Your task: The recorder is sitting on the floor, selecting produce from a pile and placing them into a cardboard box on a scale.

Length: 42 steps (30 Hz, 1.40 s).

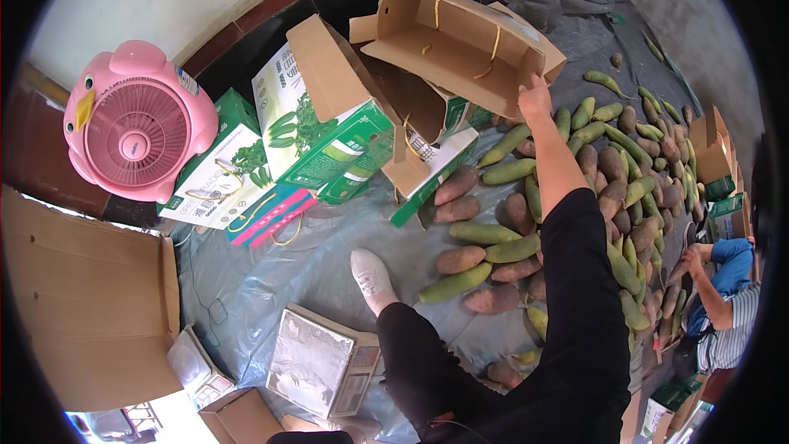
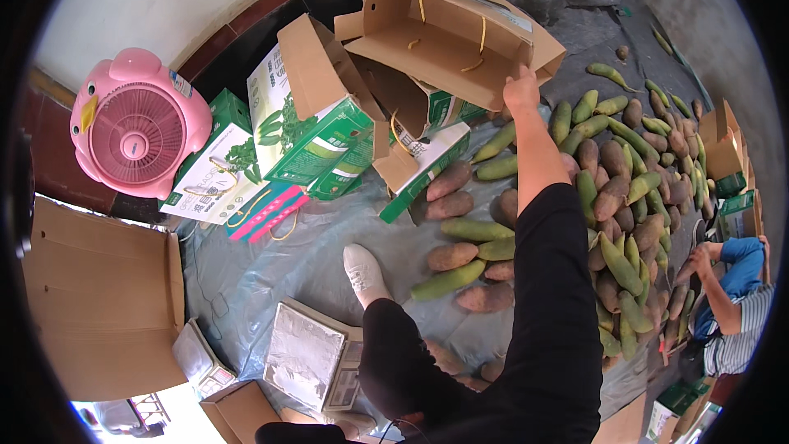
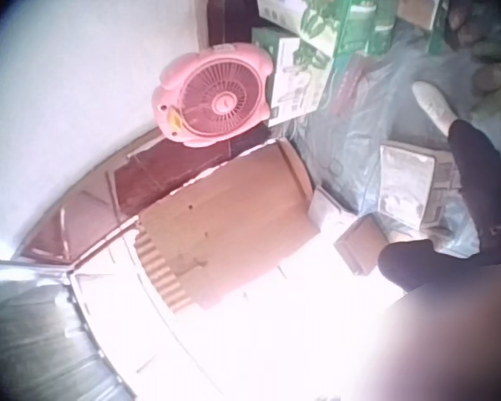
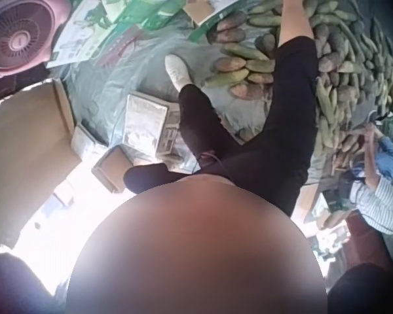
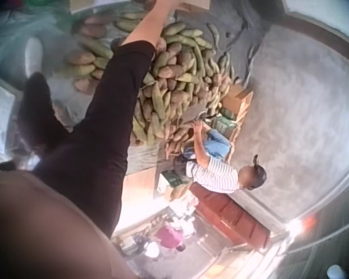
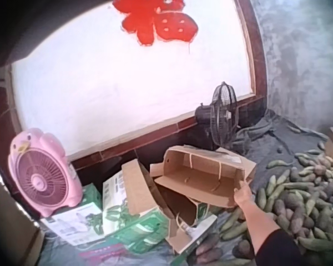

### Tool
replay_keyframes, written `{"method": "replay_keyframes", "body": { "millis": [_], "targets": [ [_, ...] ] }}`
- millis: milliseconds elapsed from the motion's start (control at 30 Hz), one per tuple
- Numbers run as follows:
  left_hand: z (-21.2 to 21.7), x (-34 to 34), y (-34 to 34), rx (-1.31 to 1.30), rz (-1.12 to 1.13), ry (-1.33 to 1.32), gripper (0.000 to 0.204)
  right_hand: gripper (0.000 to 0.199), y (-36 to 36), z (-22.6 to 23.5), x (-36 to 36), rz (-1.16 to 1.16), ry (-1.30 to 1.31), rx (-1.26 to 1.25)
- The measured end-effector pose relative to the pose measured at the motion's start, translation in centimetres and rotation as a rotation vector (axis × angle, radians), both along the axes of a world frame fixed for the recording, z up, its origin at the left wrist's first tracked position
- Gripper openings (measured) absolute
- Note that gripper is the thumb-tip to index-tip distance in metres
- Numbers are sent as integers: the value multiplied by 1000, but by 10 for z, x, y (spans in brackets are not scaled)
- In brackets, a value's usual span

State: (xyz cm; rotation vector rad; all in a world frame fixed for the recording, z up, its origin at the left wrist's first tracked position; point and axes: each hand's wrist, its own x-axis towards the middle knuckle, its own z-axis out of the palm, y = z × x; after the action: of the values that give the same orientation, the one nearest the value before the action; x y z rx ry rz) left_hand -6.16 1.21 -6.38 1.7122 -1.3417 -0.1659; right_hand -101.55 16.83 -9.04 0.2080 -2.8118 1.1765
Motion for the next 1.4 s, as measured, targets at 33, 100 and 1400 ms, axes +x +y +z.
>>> {"method": "replay_keyframes", "body": {
  "millis": [33, 100, 1400],
  "targets": [
    [0, 1, 2, 6, -3, 6, 15, 54, -1, -1, 5, -47, 102, 31],
    [3, 2, 3, 14, -9, 17, 15, 52, -2, 3, 23, -93, 203, 60],
    [125, -1, 45, 166, -529, 174, 17, 45, 216, 285, 280, 308, 743, 17]
  ]
}}
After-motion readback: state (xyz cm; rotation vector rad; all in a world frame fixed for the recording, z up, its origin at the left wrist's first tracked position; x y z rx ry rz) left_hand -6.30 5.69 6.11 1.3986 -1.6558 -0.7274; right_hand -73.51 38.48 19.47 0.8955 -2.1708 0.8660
